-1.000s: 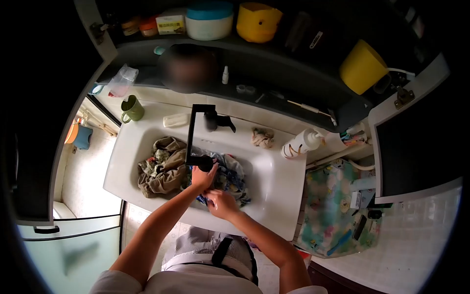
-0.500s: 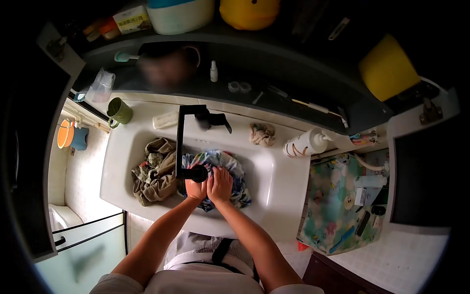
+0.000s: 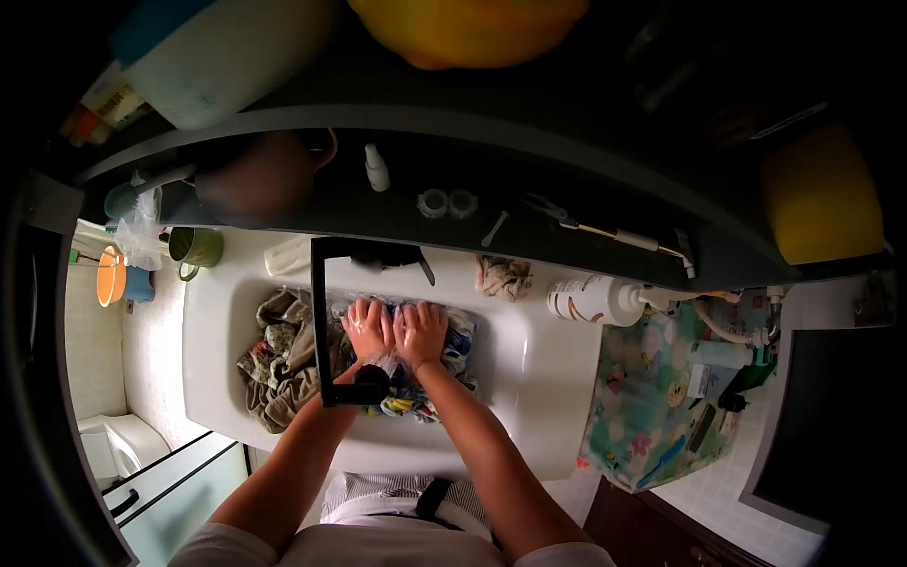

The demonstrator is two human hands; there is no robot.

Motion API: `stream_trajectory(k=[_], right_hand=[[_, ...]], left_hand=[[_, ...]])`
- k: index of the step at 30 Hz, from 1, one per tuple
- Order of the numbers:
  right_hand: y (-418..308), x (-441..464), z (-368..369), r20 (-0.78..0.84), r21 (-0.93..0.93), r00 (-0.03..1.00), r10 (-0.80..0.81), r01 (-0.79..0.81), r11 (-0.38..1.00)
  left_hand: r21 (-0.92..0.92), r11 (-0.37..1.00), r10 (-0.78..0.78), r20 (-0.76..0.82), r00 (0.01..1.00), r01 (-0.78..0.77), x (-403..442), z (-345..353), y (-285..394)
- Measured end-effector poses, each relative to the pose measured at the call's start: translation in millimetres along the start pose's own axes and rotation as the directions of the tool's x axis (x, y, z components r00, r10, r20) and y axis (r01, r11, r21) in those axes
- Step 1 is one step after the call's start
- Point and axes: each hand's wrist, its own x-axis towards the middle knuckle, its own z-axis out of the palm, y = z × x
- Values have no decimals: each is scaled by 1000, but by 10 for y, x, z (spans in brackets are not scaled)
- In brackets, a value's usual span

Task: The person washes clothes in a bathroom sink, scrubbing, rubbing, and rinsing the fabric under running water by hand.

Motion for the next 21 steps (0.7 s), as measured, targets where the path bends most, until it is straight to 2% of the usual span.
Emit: stream_trajectory(k=[3,7,10,12,14,15,16,18,19,20,21], right_hand=[[37,26,59,-115,-14,991,-66,65,998],[-26,30,10,-40,-10,999,12,-12,1000],[-88,32,-109,0,65,997,71,-71,995],[5,69,-195,136,386,975,178,-217,896],[129,117,-230,279,450,946,166,-281,847],[106,174,-291,444,529,858,257,-483,698],[104,244,-233,435,491,846,307,-509,707],[30,346,-293,175,459,961,212,-270,847],[-46,399,-287,169,449,981,95,-162,879],[-136,430,-272,163,440,986,-23,-52,897],[-109,355,-64,302,405,947,-111,-22,914]], left_hand=[[-21,999,41,-51,998,-42,53,81,-48],[-60,998,21,-34,999,-23,45,94,-59],[-75,996,-37,65,997,41,19,29,-49],[-29,997,-71,115,991,75,-47,-78,-29],[5,998,-67,94,993,67,-202,-205,13],[28,1000,2,24,1000,-3,-279,-296,63],[51,986,158,-14,987,-157,-330,-323,16],[-91,994,-56,121,991,67,-564,-580,181],[-79,992,-97,75,992,103,-703,-514,155],[47,996,-75,104,992,71,-858,-457,137],[35,999,-22,38,999,20,-913,-566,239]])
